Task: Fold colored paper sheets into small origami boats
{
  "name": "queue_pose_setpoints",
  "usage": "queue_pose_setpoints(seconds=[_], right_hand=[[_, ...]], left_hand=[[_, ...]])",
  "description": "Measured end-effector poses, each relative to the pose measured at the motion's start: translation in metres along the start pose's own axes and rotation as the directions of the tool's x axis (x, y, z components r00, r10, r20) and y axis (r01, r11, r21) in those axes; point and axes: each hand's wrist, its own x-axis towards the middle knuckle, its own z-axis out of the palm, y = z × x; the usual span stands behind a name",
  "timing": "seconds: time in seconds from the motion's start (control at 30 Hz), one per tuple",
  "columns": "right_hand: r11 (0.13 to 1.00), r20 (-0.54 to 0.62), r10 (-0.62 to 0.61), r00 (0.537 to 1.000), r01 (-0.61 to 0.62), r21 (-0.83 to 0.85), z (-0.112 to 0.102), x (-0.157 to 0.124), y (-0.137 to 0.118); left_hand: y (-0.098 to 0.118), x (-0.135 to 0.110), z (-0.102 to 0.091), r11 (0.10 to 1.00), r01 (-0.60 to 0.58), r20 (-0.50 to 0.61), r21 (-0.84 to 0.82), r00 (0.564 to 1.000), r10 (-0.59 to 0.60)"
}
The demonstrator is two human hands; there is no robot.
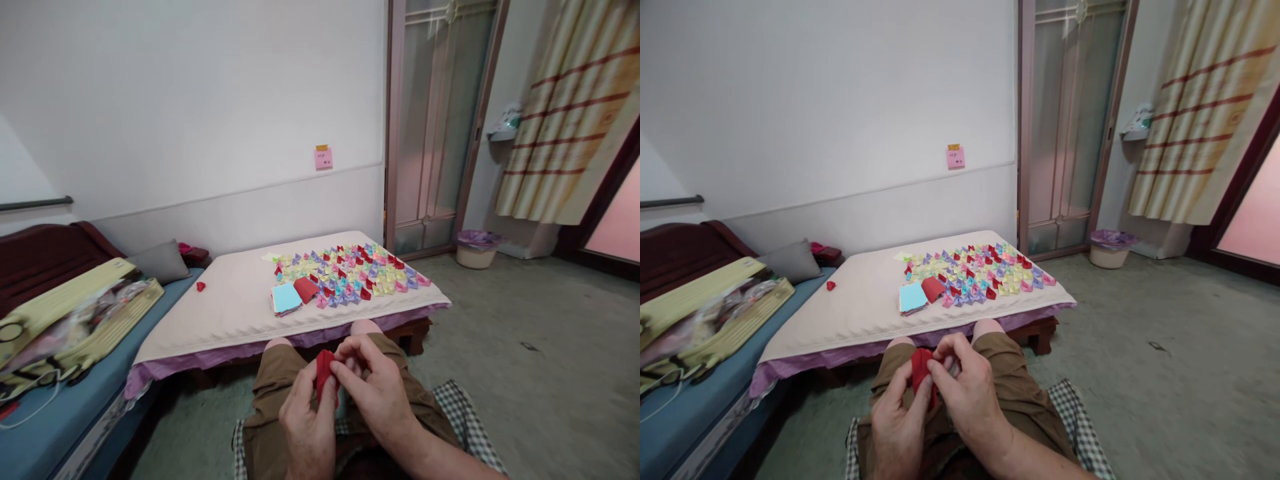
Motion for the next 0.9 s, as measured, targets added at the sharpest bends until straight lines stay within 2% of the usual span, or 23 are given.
queue_pose_setpoints(seconds=[0.2, 0.33, 0.43, 0.67, 0.9], right_hand=[[0.994, -0.006, 0.020, 1.000, -0.020, 0.107, 0.003, -0.002, -0.003], [0.951, 0.048, 0.124, 0.991, -0.133, 0.279, 0.002, 0.002, -0.009], [0.907, 0.088, 0.223, 0.971, -0.240, 0.345, 0.001, 0.005, -0.012], [0.848, 0.091, 0.339, 0.936, -0.346, 0.401, 0.004, 0.005, -0.008], [0.868, 0.069, 0.334, 0.940, -0.335, 0.367, 0.004, 0.005, -0.008]], left_hand=[[0.001, 0.000, -0.001, 1.000, -0.012, 0.026, 0.022, 1.000, 0.011], [-0.003, 0.001, 0.000, 0.998, -0.049, 0.018, 0.049, 0.999, 0.048], [-0.009, 0.000, 0.001, 0.992, -0.098, 0.010, 0.083, 0.995, 0.097], [-0.011, -0.002, 0.002, 0.970, -0.199, 0.006, 0.138, 0.980, 0.200], [-0.013, -0.001, 0.002, 0.962, -0.214, 0.019, 0.171, 0.977, 0.214]])
